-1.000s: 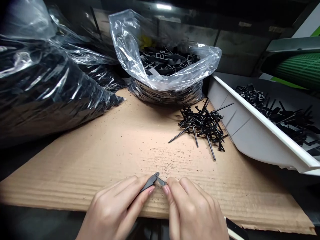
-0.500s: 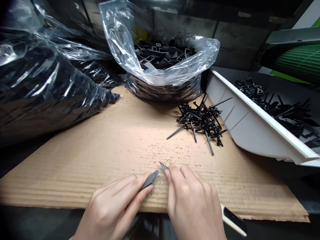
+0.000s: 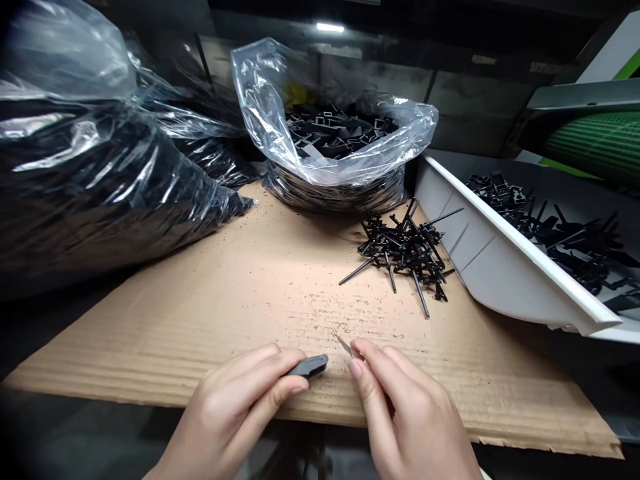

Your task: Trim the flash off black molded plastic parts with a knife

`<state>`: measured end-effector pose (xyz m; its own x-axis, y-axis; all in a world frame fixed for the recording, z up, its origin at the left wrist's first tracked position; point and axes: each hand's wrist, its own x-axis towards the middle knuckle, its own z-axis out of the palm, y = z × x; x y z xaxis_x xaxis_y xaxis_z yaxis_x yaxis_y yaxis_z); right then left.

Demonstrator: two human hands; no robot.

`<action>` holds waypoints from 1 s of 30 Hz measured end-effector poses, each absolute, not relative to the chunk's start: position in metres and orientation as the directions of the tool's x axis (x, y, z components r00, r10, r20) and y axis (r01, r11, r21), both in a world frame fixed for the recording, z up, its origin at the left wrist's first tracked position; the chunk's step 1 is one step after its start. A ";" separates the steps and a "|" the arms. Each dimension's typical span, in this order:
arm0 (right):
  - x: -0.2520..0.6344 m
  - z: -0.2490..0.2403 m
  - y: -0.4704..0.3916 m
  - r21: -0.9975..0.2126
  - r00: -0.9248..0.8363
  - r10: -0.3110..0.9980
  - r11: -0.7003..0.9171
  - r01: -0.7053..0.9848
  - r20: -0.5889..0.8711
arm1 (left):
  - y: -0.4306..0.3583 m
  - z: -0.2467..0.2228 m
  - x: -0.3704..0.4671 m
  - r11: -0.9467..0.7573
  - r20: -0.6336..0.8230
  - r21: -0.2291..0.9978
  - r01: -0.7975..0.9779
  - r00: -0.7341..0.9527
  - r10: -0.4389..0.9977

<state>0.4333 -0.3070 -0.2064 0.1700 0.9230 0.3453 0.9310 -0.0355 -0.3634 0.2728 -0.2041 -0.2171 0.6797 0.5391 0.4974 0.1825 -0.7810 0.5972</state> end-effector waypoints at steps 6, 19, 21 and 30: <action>0.427 -0.216 -0.311 -0.345 0.170 0.965 -0.093 0.934 0.201 | -0.211 -0.229 0.273 -0.892 0.573 0.407 0.196 0.706 0.417; 0.426 -0.219 -0.314 -0.246 0.106 0.944 -0.028 0.969 0.312 | -0.211 -0.230 0.274 -0.909 0.631 0.383 0.162 0.673 0.386; 0.426 -0.218 -0.315 -0.247 0.107 0.946 -0.030 0.969 0.307 | -0.210 -0.230 0.275 -0.908 0.627 0.387 0.157 0.677 0.385; 0.422 -0.218 -0.315 -0.286 0.151 0.951 -0.070 0.956 0.271 | -0.213 -0.227 0.273 -0.915 0.607 0.370 0.163 0.703 0.371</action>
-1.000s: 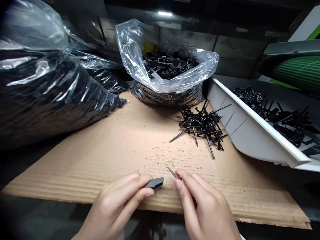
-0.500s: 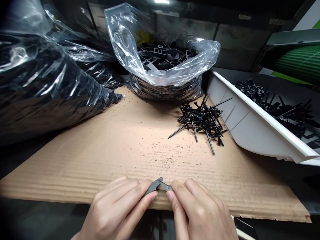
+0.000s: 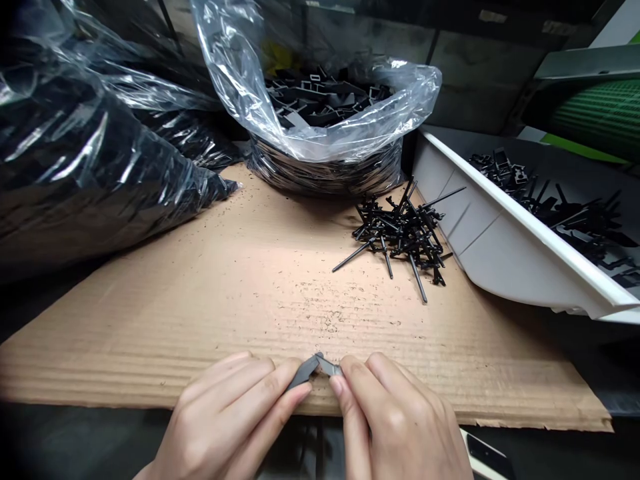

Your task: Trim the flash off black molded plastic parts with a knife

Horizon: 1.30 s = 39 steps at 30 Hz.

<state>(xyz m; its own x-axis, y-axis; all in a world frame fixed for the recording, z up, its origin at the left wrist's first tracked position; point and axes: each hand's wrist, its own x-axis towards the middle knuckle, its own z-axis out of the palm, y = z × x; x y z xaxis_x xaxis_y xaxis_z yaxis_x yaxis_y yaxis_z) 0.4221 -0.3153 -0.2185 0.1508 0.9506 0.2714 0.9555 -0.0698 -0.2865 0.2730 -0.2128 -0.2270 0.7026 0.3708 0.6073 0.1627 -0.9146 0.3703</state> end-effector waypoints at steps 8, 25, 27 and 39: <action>0.422 -0.220 -0.304 -0.227 0.249 0.922 -0.186 0.956 0.296 | -0.211 -0.230 0.273 -0.914 0.621 0.372 0.159 0.690 0.373; 0.407 -0.206 -0.306 -0.925 0.351 0.931 -0.039 0.377 0.103 | -0.212 -0.228 0.266 -0.847 0.667 0.532 0.027 0.603 0.438; 0.405 -0.206 -0.305 -0.945 0.376 0.923 -0.052 0.322 0.077 | -0.211 -0.229 0.266 -0.845 0.662 0.534 0.024 0.610 0.436; 0.404 -0.208 -0.304 -0.967 0.473 0.878 -0.181 0.179 -0.077 | -0.213 -0.226 0.266 -0.866 0.655 0.496 0.062 0.628 0.420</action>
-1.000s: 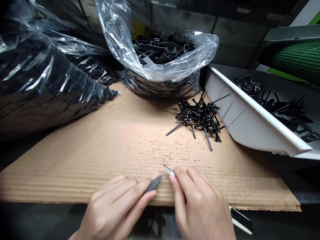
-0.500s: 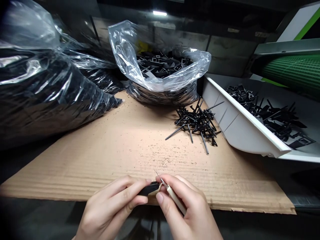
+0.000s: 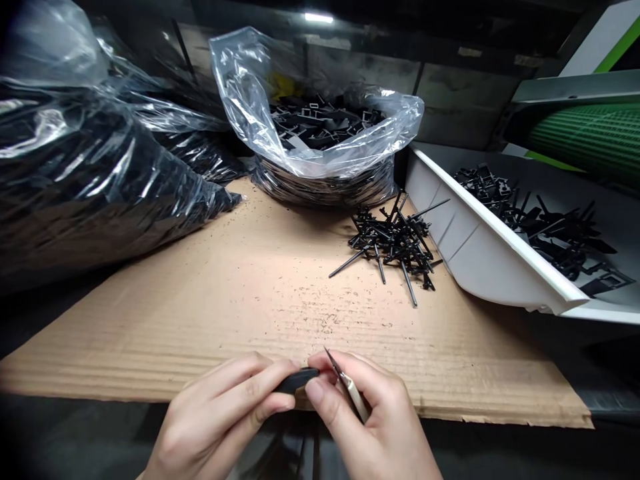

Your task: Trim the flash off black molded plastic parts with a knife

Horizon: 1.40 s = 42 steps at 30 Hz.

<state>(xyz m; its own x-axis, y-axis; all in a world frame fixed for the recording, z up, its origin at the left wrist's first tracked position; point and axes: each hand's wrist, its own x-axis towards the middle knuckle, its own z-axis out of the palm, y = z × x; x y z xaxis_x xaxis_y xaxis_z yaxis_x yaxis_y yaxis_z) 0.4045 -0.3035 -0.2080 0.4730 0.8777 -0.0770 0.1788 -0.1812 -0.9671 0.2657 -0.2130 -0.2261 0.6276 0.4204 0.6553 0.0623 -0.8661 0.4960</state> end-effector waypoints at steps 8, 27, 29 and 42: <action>0.400 -0.199 -0.297 -0.945 0.423 0.894 -0.254 0.208 -0.147 | -0.211 -0.222 0.268 -0.844 0.614 0.533 0.051 0.663 0.428; 0.406 -0.200 -0.300 -0.928 0.347 0.898 -0.340 0.155 -0.272 | -0.210 -0.211 0.271 -0.632 0.346 0.768 0.110 0.758 0.553; 0.407 -0.202 -0.301 -0.945 0.324 0.908 -0.312 0.097 -0.267 | -0.209 -0.208 0.273 -0.567 0.281 0.813 0.133 0.764 0.581; 0.386 -0.207 -0.307 -0.752 0.554 0.702 -0.038 0.658 0.449 | -0.206 -0.199 0.281 0.166 -0.207 0.978 0.128 0.711 0.672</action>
<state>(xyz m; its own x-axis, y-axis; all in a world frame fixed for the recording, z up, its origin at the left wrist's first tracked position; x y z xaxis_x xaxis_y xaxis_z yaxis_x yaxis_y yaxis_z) 0.3857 -0.3071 -0.2075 0.5537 0.7016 0.4485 0.6578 -0.0383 -0.7522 0.2806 -0.2059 -0.1990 0.7108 0.6721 -0.2074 0.1283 0.1660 0.9777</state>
